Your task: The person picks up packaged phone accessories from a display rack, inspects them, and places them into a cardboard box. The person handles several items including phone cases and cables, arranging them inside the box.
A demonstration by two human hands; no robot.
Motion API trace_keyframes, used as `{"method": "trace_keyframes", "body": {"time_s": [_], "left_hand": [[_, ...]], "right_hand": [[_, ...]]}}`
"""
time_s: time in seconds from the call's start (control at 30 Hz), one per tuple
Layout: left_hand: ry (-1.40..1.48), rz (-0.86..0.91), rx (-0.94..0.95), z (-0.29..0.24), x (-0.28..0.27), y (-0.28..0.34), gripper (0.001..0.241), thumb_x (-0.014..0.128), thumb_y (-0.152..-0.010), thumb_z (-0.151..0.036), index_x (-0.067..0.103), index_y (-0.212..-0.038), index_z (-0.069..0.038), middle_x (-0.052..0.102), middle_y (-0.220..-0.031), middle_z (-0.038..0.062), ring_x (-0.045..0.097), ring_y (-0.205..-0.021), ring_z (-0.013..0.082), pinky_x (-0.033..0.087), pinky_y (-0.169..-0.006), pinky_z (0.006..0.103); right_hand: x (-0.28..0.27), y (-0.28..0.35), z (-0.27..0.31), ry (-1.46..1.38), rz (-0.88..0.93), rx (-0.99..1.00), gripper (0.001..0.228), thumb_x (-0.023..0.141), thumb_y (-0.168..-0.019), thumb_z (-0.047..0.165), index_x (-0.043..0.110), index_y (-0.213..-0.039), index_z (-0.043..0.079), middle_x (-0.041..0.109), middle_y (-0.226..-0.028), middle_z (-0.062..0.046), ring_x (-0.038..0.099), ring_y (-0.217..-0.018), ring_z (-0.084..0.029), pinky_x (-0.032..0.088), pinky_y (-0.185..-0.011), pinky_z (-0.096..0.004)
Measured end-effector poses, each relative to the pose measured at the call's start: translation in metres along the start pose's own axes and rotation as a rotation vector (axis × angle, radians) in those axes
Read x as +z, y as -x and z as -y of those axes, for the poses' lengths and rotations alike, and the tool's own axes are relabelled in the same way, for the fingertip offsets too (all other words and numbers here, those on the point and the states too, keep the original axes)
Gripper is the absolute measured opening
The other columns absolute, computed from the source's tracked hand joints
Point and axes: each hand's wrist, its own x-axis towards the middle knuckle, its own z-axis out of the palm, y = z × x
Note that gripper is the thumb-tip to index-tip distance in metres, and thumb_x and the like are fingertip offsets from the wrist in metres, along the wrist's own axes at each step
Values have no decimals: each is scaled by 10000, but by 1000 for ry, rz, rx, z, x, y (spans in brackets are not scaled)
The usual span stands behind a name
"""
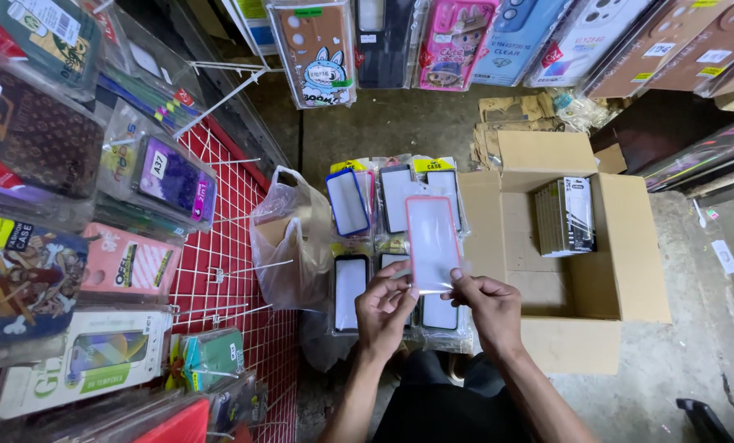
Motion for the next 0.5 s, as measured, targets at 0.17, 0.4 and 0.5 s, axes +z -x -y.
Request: {"method": "trace_keyframes", "body": {"time_s": [0.17,0.4,0.5], "left_hand": [[26,-107,-13,32,-1,4,76,716,-893,82,651,-927,61,657,-1233,160,692,-1020,166,599,-888,310],[-34,-137,16,35,4,8,50,704,-906,87,681,-951,80,709,-1122,123,679,-913,110,566,-804,237],[-13,-137,11,34,10,13,76,694,-905,99,678,-977,80,699,-1108,119,675,-938,113,569,-846,242]], "right_hand": [[3,6,2,3,-74,-42,274,781,-895,160,720,-729,-48,751,-686,-164,661,-591,-146,549,-609,-287],[2,12,11,123,-128,-108,321,778,-906,179,704,-679,-37,745,-641,-132,643,-571,-121,549,-616,-273],[0,16,11,175,-167,-137,338,801,-891,189,704,-666,-44,748,-635,-121,651,-569,-110,558,-647,-253]]}}
